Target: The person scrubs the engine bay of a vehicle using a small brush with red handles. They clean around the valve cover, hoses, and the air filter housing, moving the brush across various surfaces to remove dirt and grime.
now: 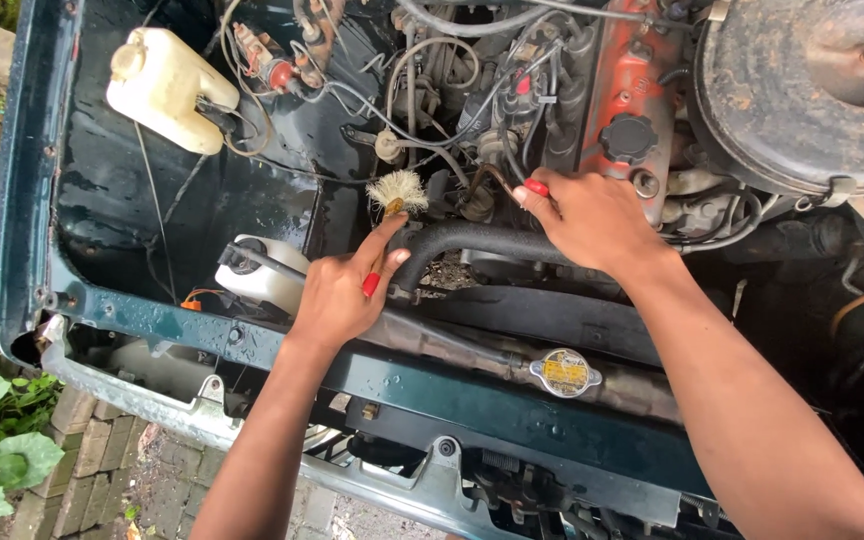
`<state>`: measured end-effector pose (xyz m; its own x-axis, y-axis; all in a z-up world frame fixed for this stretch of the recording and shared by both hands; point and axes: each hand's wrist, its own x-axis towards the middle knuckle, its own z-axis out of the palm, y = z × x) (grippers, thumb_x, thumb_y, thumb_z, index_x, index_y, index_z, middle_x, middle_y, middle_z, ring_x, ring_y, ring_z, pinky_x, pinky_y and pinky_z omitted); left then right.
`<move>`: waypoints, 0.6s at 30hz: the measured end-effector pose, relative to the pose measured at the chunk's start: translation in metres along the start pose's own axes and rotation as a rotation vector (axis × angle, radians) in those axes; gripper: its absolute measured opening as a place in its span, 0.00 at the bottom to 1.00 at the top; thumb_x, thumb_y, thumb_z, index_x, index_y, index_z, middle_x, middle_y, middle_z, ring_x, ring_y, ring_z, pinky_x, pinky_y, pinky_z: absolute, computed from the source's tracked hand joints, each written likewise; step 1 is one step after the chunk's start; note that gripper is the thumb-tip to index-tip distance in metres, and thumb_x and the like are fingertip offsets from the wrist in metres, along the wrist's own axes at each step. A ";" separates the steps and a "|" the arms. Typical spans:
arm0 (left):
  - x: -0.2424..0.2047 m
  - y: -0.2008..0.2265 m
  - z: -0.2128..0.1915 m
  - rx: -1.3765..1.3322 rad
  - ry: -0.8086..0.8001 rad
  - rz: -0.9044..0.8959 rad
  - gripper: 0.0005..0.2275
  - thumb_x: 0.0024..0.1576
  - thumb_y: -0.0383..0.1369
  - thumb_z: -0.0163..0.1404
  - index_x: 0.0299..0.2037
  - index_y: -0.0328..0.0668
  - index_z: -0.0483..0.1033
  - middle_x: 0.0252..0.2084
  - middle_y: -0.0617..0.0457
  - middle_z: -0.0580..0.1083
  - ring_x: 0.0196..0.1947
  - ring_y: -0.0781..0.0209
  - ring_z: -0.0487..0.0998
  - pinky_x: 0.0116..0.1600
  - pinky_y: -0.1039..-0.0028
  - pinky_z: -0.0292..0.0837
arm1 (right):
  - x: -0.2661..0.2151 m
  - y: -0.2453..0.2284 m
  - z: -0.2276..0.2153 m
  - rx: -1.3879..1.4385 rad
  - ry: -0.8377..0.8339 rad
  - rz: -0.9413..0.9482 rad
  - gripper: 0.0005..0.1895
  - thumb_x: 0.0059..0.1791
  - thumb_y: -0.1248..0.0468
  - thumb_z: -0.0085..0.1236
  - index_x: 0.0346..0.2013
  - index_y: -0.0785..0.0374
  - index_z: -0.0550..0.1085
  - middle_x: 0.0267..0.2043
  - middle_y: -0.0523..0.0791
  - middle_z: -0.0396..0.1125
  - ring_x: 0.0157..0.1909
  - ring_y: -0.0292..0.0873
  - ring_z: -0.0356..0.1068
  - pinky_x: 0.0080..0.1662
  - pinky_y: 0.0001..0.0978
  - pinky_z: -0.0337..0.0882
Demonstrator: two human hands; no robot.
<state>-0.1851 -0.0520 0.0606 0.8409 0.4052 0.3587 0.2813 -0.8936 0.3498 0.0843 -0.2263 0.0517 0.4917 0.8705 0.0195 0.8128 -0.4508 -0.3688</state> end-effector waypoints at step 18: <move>0.002 0.026 0.005 0.119 0.015 0.358 0.20 0.63 0.39 0.51 0.65 0.47 0.71 0.12 0.57 0.67 0.16 0.62 0.74 0.26 0.77 0.76 | 0.000 -0.001 -0.003 0.045 0.001 0.008 0.25 0.61 0.42 0.33 0.37 0.50 0.75 0.20 0.43 0.68 0.30 0.52 0.74 0.43 0.47 0.73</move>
<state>-0.1739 -0.0754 0.0664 0.8891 0.0651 0.4531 0.0235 -0.9950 0.0969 0.0845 -0.2269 0.0550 0.4988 0.8666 0.0176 0.7938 -0.4486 -0.4106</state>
